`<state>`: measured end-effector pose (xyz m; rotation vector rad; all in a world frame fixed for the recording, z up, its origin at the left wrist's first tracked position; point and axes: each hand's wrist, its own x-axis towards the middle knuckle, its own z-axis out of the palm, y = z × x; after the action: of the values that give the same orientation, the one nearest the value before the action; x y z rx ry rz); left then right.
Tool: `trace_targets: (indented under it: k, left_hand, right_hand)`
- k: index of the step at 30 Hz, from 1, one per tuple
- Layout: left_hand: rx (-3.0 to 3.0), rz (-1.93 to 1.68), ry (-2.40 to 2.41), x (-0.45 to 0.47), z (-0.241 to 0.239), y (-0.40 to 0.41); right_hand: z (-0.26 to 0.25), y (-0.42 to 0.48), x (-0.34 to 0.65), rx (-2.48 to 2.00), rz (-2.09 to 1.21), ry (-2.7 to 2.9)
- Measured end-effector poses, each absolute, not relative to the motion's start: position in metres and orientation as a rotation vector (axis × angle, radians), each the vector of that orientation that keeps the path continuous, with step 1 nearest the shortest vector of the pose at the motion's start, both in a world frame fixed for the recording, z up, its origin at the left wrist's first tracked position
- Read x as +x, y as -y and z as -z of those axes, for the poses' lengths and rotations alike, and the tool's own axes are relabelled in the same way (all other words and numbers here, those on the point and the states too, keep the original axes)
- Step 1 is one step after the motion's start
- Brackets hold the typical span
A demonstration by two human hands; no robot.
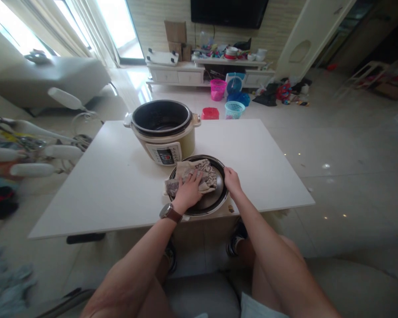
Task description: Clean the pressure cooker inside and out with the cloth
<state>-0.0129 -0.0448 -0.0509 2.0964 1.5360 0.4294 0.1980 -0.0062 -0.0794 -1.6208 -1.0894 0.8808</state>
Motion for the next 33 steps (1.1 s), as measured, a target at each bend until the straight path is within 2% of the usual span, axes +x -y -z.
trace_targets:
  k: [8,14,20,23,29,33]
  left_hand:
    - [1.376,-1.085,-1.42,0.01,0.052,0.024]
    - [1.764,-0.802,-1.347,0.042,0.044,0.055]
    - [1.936,-0.619,-1.387,0.023,0.04,0.067]
    - [1.818,-0.762,-1.479,0.003,0.039,0.057]
    - [1.116,-1.242,-1.661,-0.016,0.03,0.037]
    - [1.137,-1.306,-1.488,-0.01,0.026,0.034]
  right_hand:
    - [0.083,-0.001,0.198,-1.616,-0.908,1.062]
    - [0.087,-0.009,0.197,-1.549,-1.015,0.978]
    - [0.082,-0.012,0.196,-1.573,-1.021,1.001]
    - [0.078,-0.009,0.194,-1.548,-1.031,1.023]
    - [0.073,-0.003,0.192,-1.557,-1.012,1.009]
    - [0.072,-0.003,0.192,-1.526,-1.036,0.971]
